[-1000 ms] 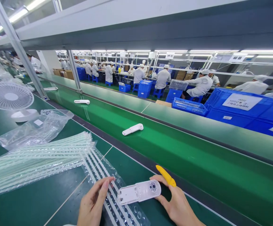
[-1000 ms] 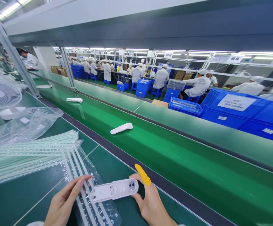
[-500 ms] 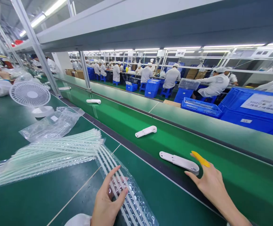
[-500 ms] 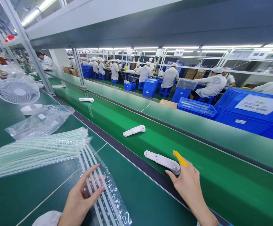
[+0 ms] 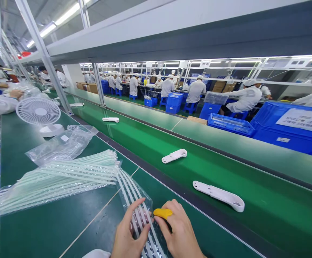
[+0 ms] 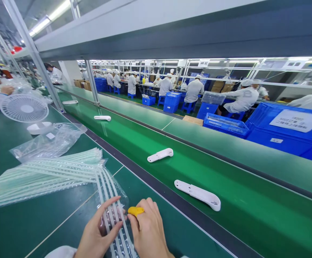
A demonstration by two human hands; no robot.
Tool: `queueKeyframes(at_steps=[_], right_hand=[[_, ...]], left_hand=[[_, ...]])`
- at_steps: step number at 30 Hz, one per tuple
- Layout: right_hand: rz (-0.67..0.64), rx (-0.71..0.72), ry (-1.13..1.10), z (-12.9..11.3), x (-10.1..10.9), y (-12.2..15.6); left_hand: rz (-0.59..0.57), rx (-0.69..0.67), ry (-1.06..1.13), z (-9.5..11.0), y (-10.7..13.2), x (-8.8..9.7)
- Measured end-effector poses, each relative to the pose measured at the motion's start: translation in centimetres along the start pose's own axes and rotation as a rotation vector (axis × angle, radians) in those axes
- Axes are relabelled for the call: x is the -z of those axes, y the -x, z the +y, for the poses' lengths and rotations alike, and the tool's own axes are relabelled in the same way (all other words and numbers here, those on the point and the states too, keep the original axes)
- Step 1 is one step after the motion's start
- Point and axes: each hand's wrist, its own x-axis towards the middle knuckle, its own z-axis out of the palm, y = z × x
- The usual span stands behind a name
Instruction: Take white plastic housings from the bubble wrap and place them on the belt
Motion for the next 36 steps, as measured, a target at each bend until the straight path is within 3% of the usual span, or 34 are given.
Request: queueKeyframes(at_steps=[6,10,14,19,27,32,36], right_hand=[[-0.109,0.0,-0.021,0.8,-0.4,0.7],[-0.097,-0.027,0.022,0.9,-0.8,1.0],[-0.044,0.037,0.014,1.3,-0.9,1.0],[-0.058,0.094,-0.053,1.6,-0.3,0.6],[0.054,0.025,-0.204,1.6,-0.4,0.5],[-0.046,-0.297,-0.46,3.9,1.1,0.0],[0.019,-0.476,-0.548,6.1,2.2,-0.3]], left_hand=[[0.116,-0.245,-0.151,-1.6,0.5,-1.1],[0.122,-0.369,-0.262,-1.7,0.5,-1.1],[0.098,-0.429,-0.269,-1.4,0.4,-1.0],[0.114,-0.35,-0.229,-1.1,0.3,-0.9],[0.029,-0.234,-0.165,-0.2,-0.4,-0.1],[-0.127,-0.098,0.008,0.8,-1.0,0.9],[-0.206,0.011,0.21,2.0,-2.3,2.3]])
